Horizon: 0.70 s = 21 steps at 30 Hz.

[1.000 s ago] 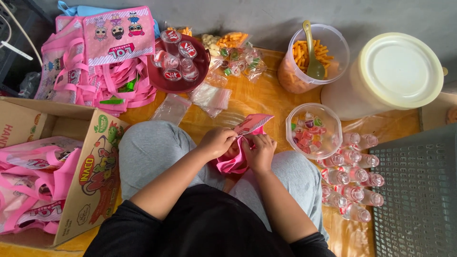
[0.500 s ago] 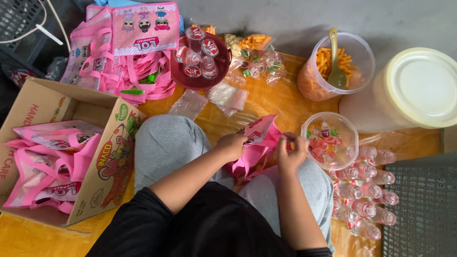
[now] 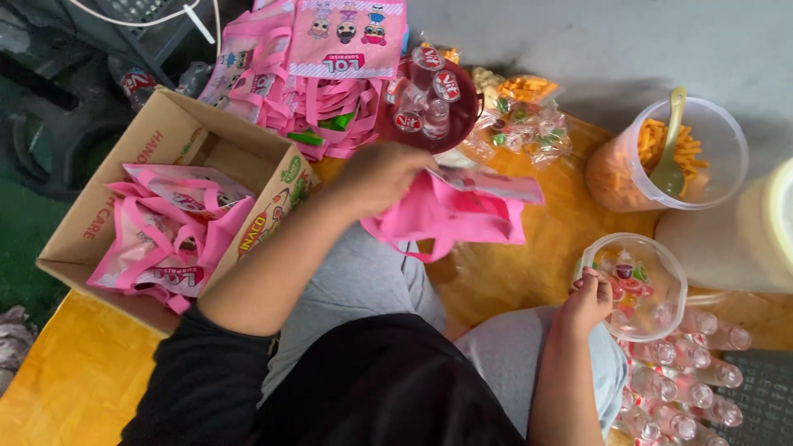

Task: The person is putting various snacks like cheese curls and jelly cups into small pink gift bags.

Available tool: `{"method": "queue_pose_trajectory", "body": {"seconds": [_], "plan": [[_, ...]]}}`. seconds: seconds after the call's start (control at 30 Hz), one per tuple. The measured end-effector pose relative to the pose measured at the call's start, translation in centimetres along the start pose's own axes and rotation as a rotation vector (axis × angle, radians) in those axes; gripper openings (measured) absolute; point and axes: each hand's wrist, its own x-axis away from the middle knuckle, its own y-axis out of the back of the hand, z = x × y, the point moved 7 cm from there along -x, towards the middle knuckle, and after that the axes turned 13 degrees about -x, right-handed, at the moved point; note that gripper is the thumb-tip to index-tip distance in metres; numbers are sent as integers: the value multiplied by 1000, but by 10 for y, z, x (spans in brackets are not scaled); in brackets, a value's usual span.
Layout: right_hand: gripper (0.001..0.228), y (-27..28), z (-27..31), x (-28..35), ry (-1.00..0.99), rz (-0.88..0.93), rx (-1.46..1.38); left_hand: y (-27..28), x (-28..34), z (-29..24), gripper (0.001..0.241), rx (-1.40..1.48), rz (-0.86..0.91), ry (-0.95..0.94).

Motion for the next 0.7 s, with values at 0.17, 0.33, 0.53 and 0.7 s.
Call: {"method": "queue_pose_trajectory", "body": {"seconds": [0.17,0.33,0.53,0.7], "plan": [[7,-7,-11,-1,-58,7,52,124,42,78,37,-154,-350,-245],[10,-19,-2,17,-138,-22,151,148,119,207,40,-244,-217,19],[12,-28,3,29,-179,-34,273,51,229,348,49,-99,62,744],[3,-30,-9,26,-62,95,292,26,239,302,41,-129,242,755]]}}
